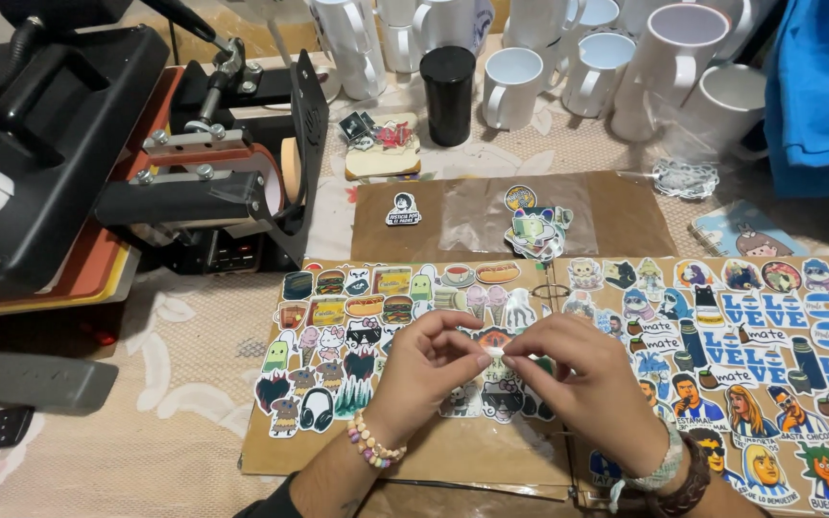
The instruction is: Peeling stickers and adhering them into a binder
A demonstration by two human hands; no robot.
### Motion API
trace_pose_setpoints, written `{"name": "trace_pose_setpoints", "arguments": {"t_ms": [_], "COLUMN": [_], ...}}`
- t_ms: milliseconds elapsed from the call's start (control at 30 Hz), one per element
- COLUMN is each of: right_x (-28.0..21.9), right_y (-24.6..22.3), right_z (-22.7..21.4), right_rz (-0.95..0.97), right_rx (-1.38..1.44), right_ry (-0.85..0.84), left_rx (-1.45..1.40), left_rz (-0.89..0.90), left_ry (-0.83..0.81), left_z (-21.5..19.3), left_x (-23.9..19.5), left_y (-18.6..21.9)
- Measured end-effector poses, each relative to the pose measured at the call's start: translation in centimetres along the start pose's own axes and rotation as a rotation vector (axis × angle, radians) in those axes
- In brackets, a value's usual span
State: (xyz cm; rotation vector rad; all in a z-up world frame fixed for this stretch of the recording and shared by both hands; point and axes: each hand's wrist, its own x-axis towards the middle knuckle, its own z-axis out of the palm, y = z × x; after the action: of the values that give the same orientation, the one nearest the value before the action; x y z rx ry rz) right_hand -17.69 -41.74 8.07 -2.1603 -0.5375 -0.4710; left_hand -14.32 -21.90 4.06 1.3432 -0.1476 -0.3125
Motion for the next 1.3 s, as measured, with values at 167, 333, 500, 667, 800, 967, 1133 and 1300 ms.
{"name": "trace_pose_setpoints", "arguments": {"t_ms": [167, 333, 500, 667, 800, 967, 1133, 1300], "right_x": [-0.5, -0.2, -0.3, 0.2, -0.3, 0.1, 0.3, 0.3], "right_y": [1.2, 0.9, 0.9, 0.3, 0.8, -0.2, -0.5, -0.3], "right_z": [0.2, -0.2, -1.0, -1.6, -1.5, -1.6, -1.6, -1.1], "right_rz": [-0.183, -0.383, -0.533, -0.639, -0.68, -0.627, -0.529, -0.5], "right_rx": [-0.053, -0.159, -0.391, -0.42, -0.47, -0.406, -0.284, -0.195], "right_ry": [-0.016, 0.034, 0.006, 0.062, 0.126, 0.15, 0.14, 0.093], "left_rx": [-0.068, -0.33, -0.475, -0.514, -0.518, -0.402, -0.176, 0.377], "left_rz": [-0.011, -0.18, -0.284, -0.312, -0.323, -0.238, -0.008, 0.406], "left_ry": [-0.029, 0.029, 0.033, -0.008, -0.043, -0.076, -0.095, -0.099], "left_z": [0.1, 0.2, -0.3, -0.4, -0.4, -0.2, -0.7, 0.2], "left_x": [-0.2, -0.2, -0.1, -0.1, -0.3, -0.2, 0.2, -0.5], "left_y": [0.3, 0.2, -0.5, -0.6, -0.7, 0.8, 0.1, 1.4]}}
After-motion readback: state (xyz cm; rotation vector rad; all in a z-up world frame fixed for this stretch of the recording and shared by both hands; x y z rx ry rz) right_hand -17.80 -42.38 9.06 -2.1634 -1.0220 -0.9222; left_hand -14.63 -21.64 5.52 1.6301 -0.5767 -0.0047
